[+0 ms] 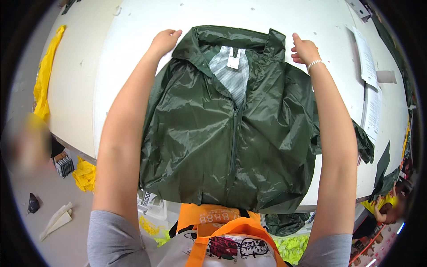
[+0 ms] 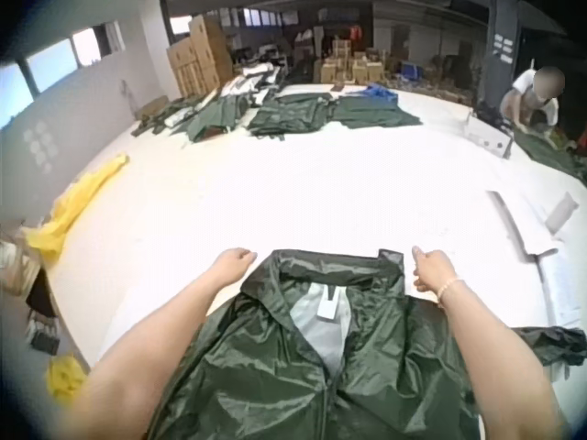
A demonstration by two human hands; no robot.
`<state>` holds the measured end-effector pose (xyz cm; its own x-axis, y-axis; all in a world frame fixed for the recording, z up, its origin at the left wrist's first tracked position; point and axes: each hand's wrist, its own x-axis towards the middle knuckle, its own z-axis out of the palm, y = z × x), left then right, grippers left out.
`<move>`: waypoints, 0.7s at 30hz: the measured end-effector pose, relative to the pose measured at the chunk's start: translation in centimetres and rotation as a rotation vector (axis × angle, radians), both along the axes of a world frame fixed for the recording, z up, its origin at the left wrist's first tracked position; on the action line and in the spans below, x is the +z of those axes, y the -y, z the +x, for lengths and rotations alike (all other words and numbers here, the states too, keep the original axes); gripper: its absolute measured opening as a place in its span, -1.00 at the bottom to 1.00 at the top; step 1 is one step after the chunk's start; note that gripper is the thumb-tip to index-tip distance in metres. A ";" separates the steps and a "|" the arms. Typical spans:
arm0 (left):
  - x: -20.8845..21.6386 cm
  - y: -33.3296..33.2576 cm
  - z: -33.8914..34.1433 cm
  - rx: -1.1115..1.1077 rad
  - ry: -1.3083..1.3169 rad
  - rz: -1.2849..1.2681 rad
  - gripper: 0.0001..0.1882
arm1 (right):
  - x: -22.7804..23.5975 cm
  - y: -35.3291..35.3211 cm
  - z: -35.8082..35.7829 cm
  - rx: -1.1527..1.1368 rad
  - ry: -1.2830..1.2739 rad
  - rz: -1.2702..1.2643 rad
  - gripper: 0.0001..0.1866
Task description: The person unfolds a dark green jacket on a white table, smooths it out, and then folds it in half. They then fold the sleeves inward and fold the jacket in half again, creating a compact bundle.
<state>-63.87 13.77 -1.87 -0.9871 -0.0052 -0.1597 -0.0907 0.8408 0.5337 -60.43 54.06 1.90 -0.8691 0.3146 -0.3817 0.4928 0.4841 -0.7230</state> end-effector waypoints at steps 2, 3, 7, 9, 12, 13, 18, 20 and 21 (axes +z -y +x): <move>-0.1 -1.3 -1.5 0.032 0.205 0.094 -0.46 | -1.0 -0.2 -2.0 -0.041 0.214 0.039 -0.28; -0.1 -1.6 -2.1 0.008 0.230 0.101 -0.49 | -2.0 -1.5 -3.2 0.054 0.325 -0.009 -0.23; 1.0 -2.1 -4.1 -0.015 0.508 0.412 -0.70 | -2.7 -3.0 -6.6 0.295 0.392 0.013 -0.58; 1.1 -2.6 -4.7 0.104 0.550 0.677 -0.74 | -1.7 -3.5 -7.8 0.455 0.330 0.118 -0.69; 1.7 -4.6 -4.3 0.219 0.354 1.055 -0.88 | -0.5 -4.9 -9.6 0.546 0.062 0.319 -0.72; 2.3 -5.7 -2.6 0.274 0.190 0.946 -0.89 | 4.1 3.2 -5.1 0.348 -0.051 0.297 -0.80; -0.1 -13.5 2.0 0.063 -0.268 0.355 -0.84 | -6.3 -1.5 -4.2 0.293 -0.194 0.482 -0.69; -4.9 -12.8 2.2 0.001 -0.570 0.101 -0.72 | -11.1 0.3 -2.6 0.215 -0.298 0.522 -0.66; -5.7 -14.0 2.2 0.005 -0.450 0.125 -0.60 | -11.5 0.1 -1.9 0.125 -0.291 0.450 -0.69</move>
<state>-61.69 27.78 -7.55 -0.9584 -0.0181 0.2847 0.1692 0.7676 0.6183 -62.32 53.92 -9.63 -0.9599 0.2789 0.0285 0.2222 0.8189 -0.5291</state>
